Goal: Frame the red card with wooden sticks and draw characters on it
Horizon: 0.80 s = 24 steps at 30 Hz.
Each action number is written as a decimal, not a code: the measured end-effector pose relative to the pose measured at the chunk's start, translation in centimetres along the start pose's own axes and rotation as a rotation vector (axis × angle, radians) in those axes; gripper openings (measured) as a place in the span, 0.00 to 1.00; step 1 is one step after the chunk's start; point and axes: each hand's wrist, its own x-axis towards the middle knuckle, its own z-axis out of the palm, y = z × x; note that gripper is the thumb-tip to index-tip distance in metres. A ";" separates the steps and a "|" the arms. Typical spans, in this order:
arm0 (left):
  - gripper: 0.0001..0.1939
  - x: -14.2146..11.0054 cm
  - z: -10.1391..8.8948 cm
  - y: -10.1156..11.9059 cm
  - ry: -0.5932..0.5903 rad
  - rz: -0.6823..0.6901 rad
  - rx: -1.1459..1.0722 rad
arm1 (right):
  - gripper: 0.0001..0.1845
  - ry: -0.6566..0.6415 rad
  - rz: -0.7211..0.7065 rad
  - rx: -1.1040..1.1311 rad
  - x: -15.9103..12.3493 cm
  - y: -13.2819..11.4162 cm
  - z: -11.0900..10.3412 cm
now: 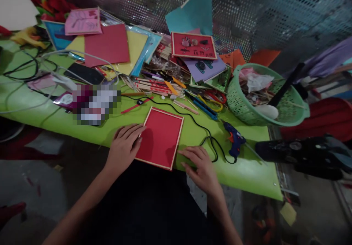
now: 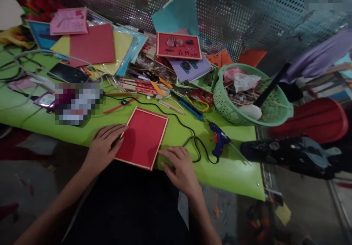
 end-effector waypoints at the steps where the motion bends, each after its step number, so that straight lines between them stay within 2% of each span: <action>1: 0.20 0.0 -0.2 -0.3 -0.022 0.004 -0.019 | 0.18 0.006 -0.002 0.005 -0.2 0.2 0.2; 4: 0.21 0.3 -0.8 -1.4 -0.095 0.026 -0.062 | 0.16 0.035 0.008 0.038 -0.6 0.8 0.5; 7: 0.20 1.0 -0.9 -2.2 -0.103 0.028 -0.067 | 0.16 0.036 0.018 0.083 -0.8 1.2 0.4; 10: 0.20 2.4 -0.5 -2.5 -0.116 0.032 -0.078 | 0.16 0.060 0.031 0.118 -1.1 1.3 0.3; 13: 0.21 4.1 0.0 -3.0 -0.138 0.067 -0.093 | 0.14 0.142 0.049 0.151 -1.5 1.4 0.4; 19: 0.21 7.8 1.1 -4.2 -0.188 0.241 -0.244 | 0.11 0.243 0.079 0.124 -2.6 2.2 0.0; 24: 0.24 10.1 1.7 -3.2 -0.261 0.339 -0.333 | 0.10 0.338 0.074 0.051 -2.7 2.5 -0.5</action>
